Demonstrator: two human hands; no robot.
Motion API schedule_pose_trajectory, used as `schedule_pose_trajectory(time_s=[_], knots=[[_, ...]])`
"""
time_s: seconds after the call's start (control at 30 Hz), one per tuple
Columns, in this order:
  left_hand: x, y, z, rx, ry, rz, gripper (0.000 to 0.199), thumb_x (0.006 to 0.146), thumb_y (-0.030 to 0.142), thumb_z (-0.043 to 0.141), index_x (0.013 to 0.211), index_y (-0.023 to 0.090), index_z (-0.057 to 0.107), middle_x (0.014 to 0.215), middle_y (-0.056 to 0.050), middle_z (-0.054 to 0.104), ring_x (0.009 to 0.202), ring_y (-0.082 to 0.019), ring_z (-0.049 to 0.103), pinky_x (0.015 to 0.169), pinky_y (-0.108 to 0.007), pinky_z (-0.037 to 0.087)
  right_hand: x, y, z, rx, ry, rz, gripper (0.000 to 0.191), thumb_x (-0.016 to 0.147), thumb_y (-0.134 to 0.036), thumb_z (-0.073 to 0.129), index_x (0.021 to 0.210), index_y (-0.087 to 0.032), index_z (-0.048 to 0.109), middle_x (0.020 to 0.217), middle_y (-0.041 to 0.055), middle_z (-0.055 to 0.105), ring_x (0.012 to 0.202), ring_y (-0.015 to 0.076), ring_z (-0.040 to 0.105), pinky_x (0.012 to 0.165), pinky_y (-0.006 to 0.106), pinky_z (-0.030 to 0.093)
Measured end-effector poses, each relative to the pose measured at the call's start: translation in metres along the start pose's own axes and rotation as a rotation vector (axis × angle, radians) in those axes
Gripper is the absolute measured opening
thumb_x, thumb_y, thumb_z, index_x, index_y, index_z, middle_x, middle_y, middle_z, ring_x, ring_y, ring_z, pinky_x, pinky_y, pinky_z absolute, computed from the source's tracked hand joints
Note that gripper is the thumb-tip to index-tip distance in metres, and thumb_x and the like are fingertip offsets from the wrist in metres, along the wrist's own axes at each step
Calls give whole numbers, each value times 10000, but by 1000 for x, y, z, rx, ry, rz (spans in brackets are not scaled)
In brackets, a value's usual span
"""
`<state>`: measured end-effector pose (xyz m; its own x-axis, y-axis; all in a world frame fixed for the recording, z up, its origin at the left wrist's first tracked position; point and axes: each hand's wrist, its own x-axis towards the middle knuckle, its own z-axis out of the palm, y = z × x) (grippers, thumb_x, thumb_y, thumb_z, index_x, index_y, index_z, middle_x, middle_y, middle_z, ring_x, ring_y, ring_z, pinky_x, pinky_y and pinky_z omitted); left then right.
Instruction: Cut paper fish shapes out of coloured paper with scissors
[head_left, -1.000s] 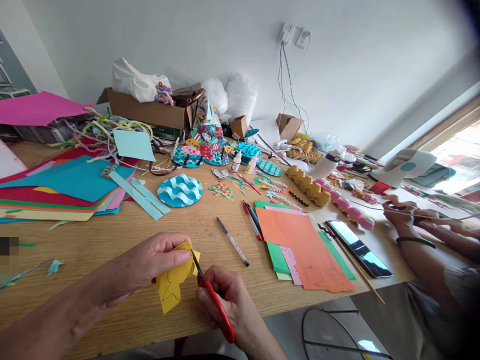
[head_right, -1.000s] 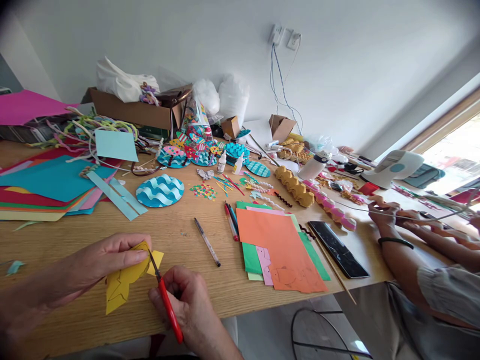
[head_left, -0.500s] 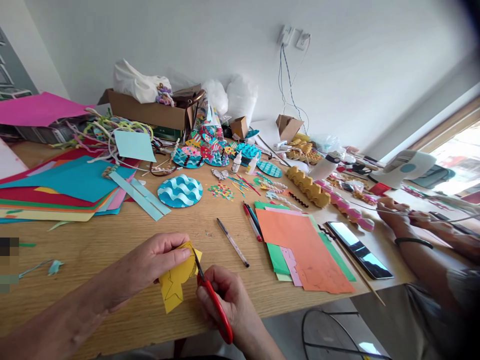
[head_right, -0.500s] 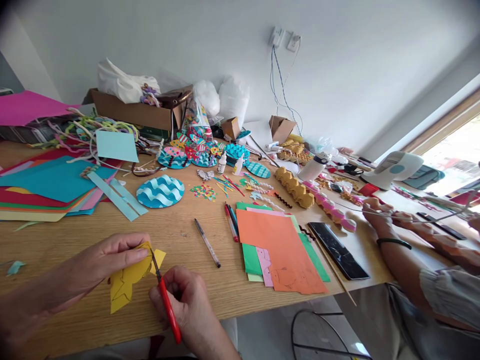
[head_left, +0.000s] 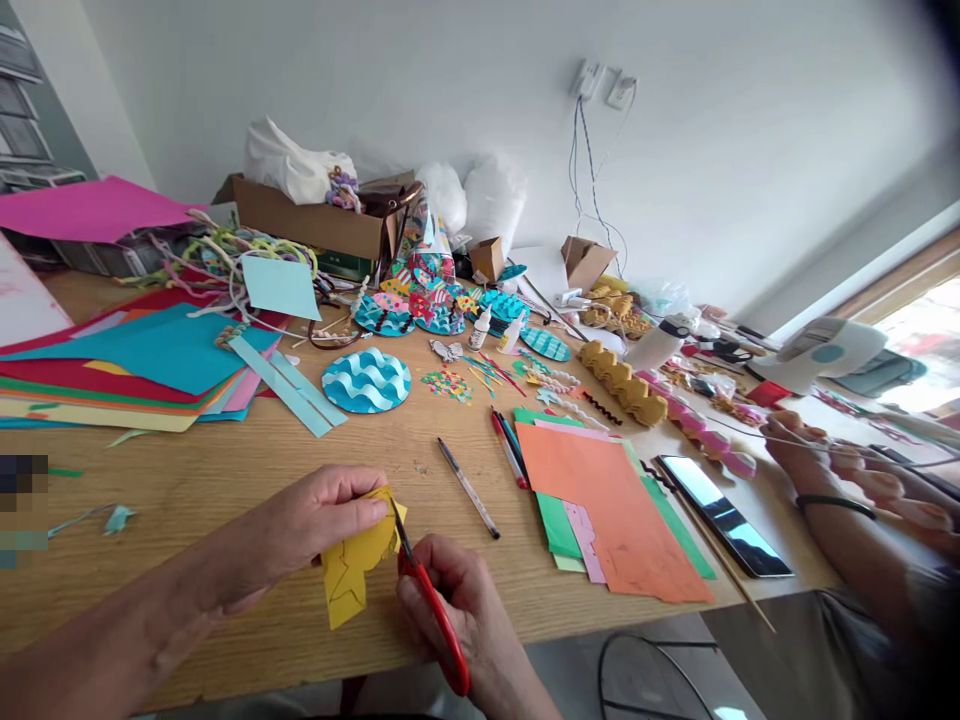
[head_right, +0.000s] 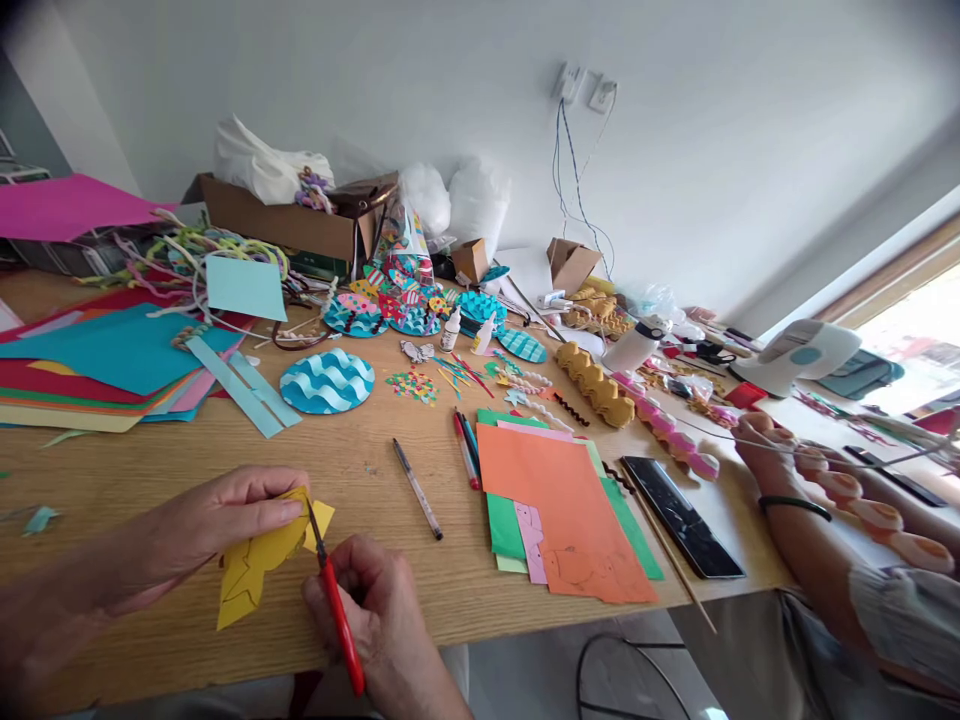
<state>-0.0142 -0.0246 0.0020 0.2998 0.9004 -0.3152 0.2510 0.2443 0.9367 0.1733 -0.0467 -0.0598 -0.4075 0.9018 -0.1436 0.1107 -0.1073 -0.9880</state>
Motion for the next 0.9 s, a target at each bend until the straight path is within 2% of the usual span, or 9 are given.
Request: schedule_pose_trajectory(time_s=[0.2, 0.63, 0.73, 0.9], knots=[[0, 3, 1, -44, -74, -7, 285, 773, 479, 554, 705, 202, 544, 640, 54, 450, 605, -129, 432, 554, -223, 378, 1, -1, 1, 1, -11, 4, 381, 772, -515, 595, 633, -191, 449, 466, -75, 382, 429, 63, 302, 411, 194, 219], [1, 0, 2, -31, -80, -3, 301, 755, 501, 556, 696, 206, 568, 641, 37, 511, 618, -149, 480, 554, -232, 412, 0, -2, 3, -12, 2, 10, 233, 774, -327, 570, 631, -197, 439, 431, -80, 409, 383, 61, 319, 390, 187, 229], [1, 0, 2, -29, -99, -5, 297, 764, 493, 549, 706, 203, 574, 643, 37, 512, 615, -146, 479, 556, -232, 415, -1, -3, 2, -28, 6, 10, 256, 782, -348, 578, 631, -194, 440, 450, -78, 402, 407, 61, 313, 402, 188, 224], [1, -6, 1, -44, -46, -27, 295, 744, 505, 575, 708, 212, 576, 658, 31, 523, 649, -158, 504, 561, -228, 415, 1, -2, 2, -4, 6, 7, 343, 763, -463, 599, 620, -193, 441, 457, -77, 378, 424, 63, 294, 404, 190, 211]])
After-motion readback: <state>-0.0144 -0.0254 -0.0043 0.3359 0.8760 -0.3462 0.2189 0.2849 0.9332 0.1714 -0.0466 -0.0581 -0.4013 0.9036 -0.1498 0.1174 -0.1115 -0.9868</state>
